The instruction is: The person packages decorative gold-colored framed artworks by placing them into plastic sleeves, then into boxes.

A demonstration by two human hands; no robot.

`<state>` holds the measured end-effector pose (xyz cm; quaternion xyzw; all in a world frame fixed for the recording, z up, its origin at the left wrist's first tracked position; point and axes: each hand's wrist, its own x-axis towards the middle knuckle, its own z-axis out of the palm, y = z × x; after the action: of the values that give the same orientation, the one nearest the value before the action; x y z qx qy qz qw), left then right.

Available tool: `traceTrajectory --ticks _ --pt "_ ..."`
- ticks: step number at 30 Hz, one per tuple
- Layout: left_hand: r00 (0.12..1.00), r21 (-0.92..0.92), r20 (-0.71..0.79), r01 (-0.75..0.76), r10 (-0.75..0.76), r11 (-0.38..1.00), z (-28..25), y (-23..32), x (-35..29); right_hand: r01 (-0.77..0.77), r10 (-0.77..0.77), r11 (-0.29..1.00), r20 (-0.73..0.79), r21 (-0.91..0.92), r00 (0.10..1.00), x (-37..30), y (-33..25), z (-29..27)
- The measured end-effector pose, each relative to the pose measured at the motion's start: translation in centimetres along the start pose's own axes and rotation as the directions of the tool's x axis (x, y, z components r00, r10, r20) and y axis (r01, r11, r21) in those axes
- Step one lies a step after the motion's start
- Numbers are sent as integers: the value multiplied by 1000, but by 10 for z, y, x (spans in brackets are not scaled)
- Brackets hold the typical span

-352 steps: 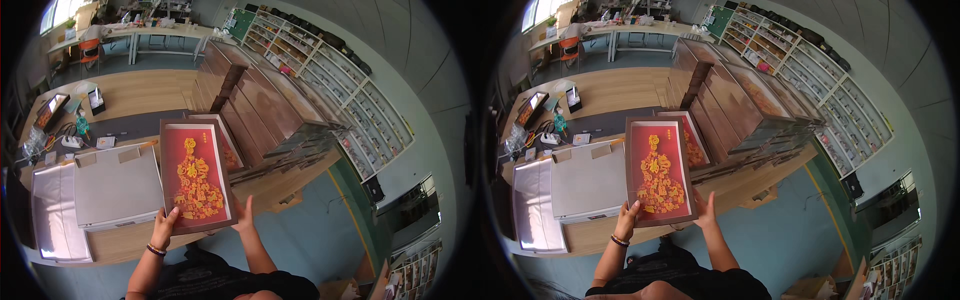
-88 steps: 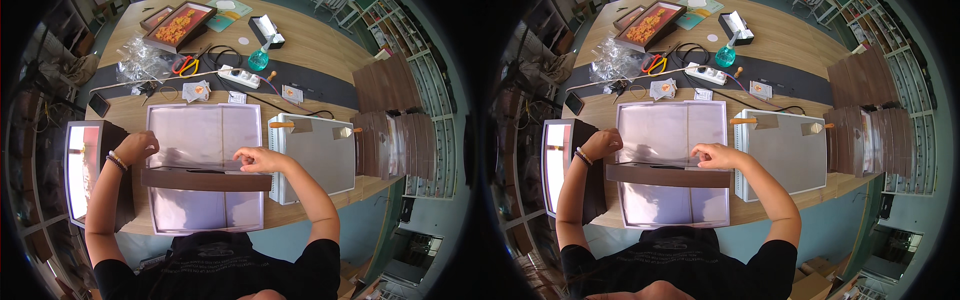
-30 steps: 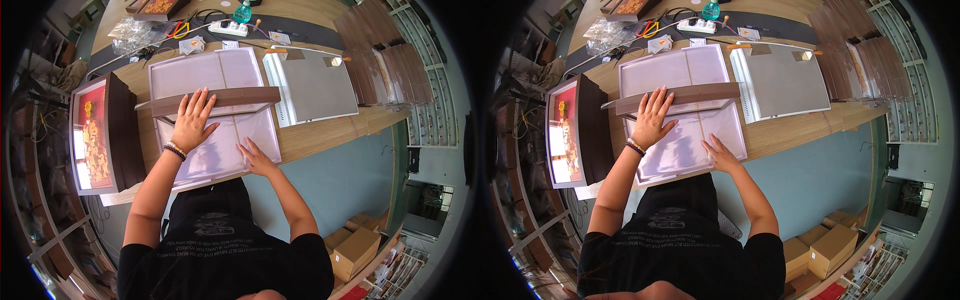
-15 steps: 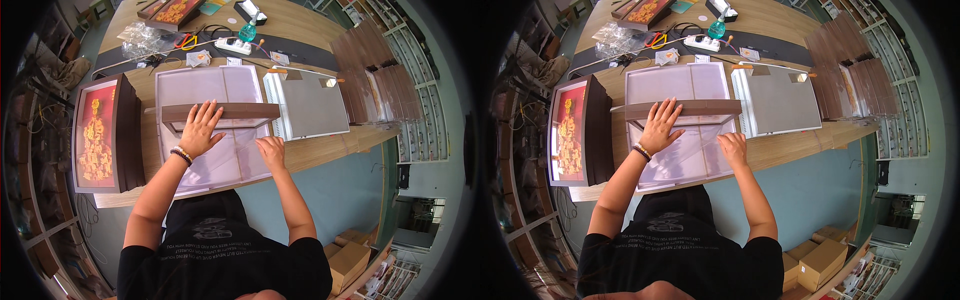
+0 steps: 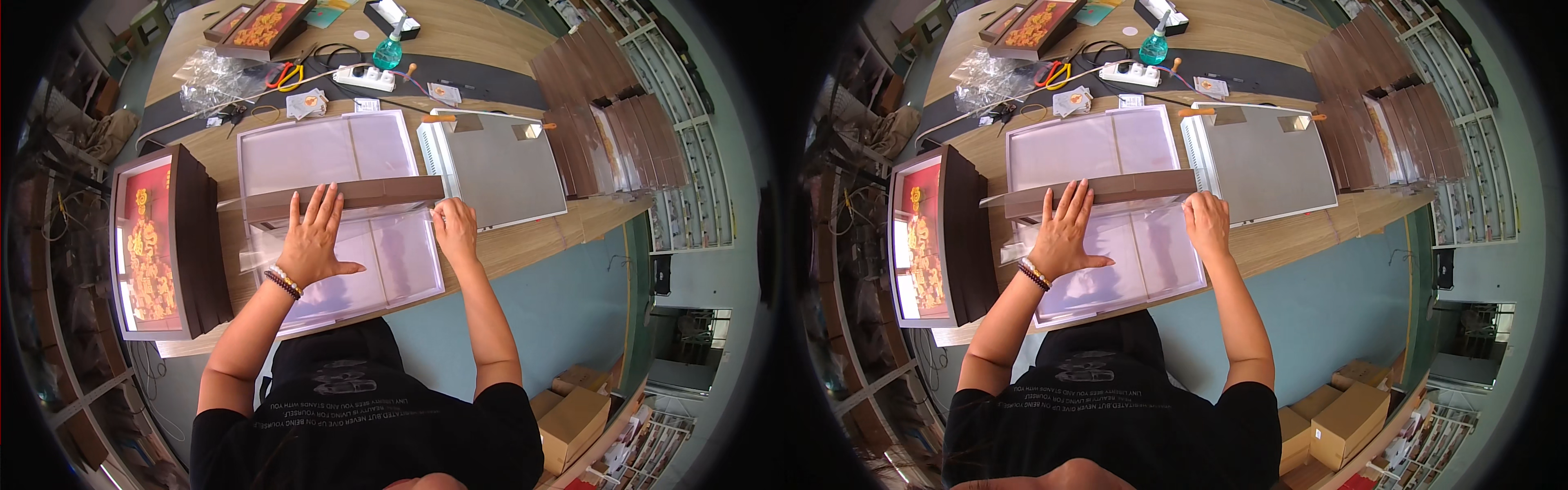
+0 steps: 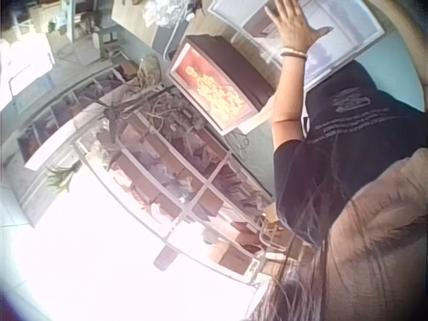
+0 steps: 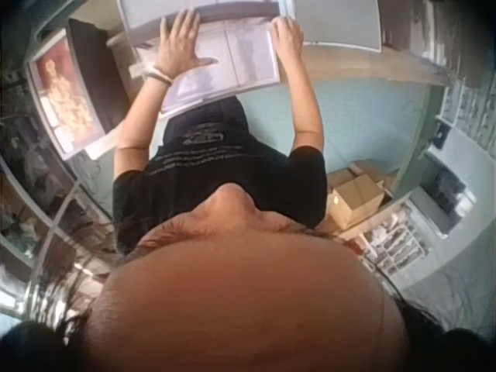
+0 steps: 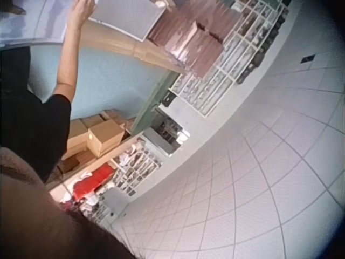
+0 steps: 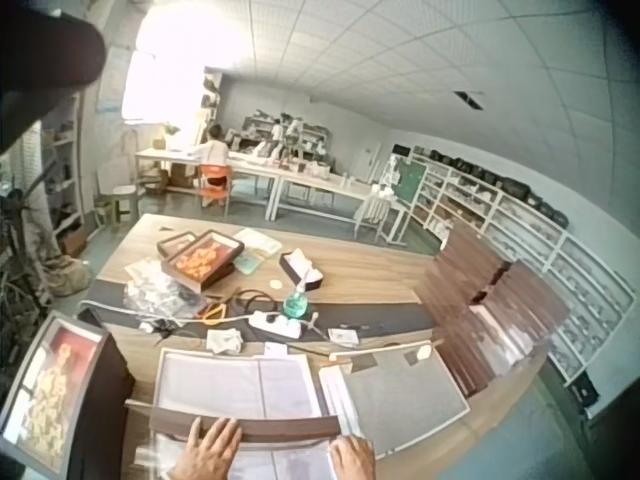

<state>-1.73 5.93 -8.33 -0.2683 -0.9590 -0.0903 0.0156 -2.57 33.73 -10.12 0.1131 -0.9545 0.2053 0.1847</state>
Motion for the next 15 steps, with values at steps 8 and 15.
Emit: traceTrajectory --ticks 8,15 --pt "999 293 -37 -4 16 956 24 -5 0 83 -87 996 136 36 987 5 -1 -7" --pt "1000 180 -27 -5 10 984 20 -6 1 96 -92 995 239 -3 967 12 -36 -5"
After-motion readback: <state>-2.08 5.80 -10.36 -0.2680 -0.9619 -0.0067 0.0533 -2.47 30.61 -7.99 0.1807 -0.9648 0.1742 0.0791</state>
